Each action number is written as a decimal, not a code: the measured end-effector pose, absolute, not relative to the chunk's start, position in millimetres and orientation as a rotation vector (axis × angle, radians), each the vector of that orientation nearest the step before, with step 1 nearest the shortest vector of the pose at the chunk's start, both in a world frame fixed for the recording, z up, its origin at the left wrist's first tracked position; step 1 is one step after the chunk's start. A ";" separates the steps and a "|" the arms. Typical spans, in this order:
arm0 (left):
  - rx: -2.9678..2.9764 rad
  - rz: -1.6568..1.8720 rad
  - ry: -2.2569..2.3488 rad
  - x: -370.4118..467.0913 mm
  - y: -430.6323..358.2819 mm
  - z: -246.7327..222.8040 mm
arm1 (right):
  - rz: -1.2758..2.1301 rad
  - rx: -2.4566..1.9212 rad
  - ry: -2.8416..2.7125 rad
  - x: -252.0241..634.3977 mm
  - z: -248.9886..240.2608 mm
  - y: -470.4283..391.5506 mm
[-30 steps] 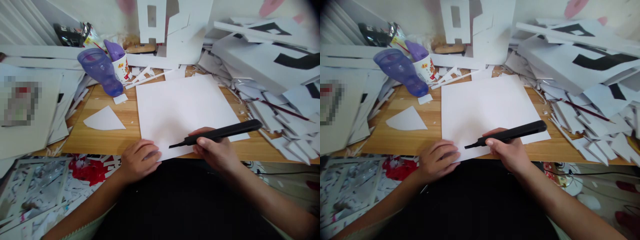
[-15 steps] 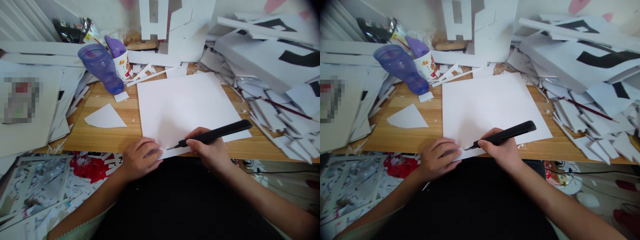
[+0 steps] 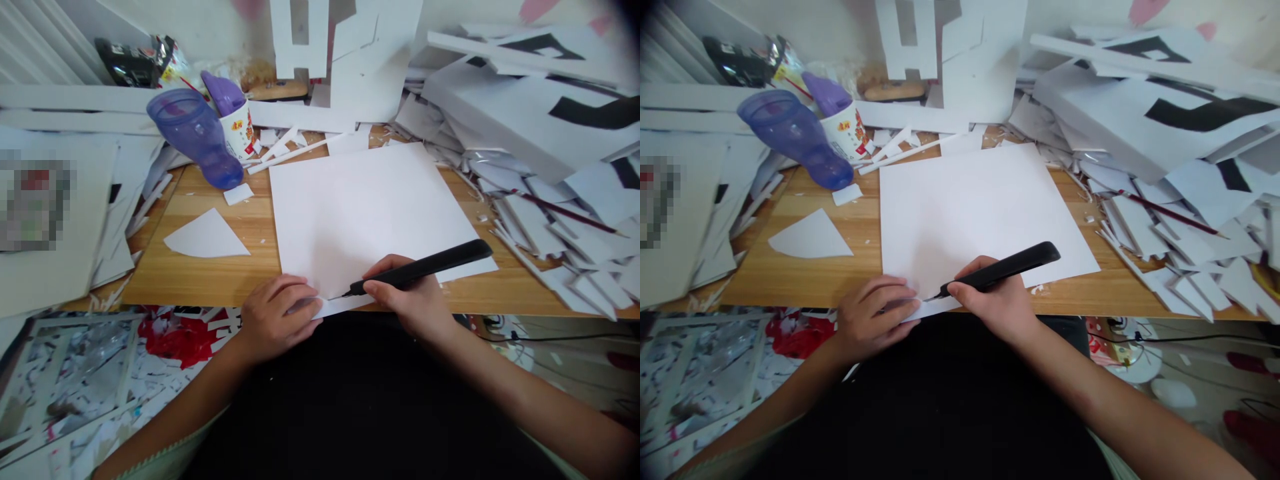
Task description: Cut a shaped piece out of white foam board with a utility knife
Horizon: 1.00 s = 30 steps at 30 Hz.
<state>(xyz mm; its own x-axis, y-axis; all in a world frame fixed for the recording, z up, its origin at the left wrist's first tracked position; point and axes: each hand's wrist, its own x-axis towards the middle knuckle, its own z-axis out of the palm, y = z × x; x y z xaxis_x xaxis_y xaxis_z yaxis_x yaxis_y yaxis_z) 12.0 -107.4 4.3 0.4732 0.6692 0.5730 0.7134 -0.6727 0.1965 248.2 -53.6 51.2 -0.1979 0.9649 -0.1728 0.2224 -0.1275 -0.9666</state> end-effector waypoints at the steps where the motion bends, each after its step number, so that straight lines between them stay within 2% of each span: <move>1: -2.637 -0.983 -1.228 11.8 -107.4 4.6 | 1.380 -1.365 -1.476 248.2 52.4 -53.2; 30: -2.654 -1.031 -1.180 8.8 -107.6 0.7 | 1.428 -1.322 -1.502 256.0 52.8 -48.6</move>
<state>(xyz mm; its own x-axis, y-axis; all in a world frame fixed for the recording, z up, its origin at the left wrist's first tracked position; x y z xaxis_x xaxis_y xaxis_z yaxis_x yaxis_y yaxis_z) 8.8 -107.6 0.7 0.4838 0.6387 0.5984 0.6786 -0.7055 0.2044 256.0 -48.6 52.8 -0.2619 0.9502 -0.1690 0.2164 -0.1129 -0.9698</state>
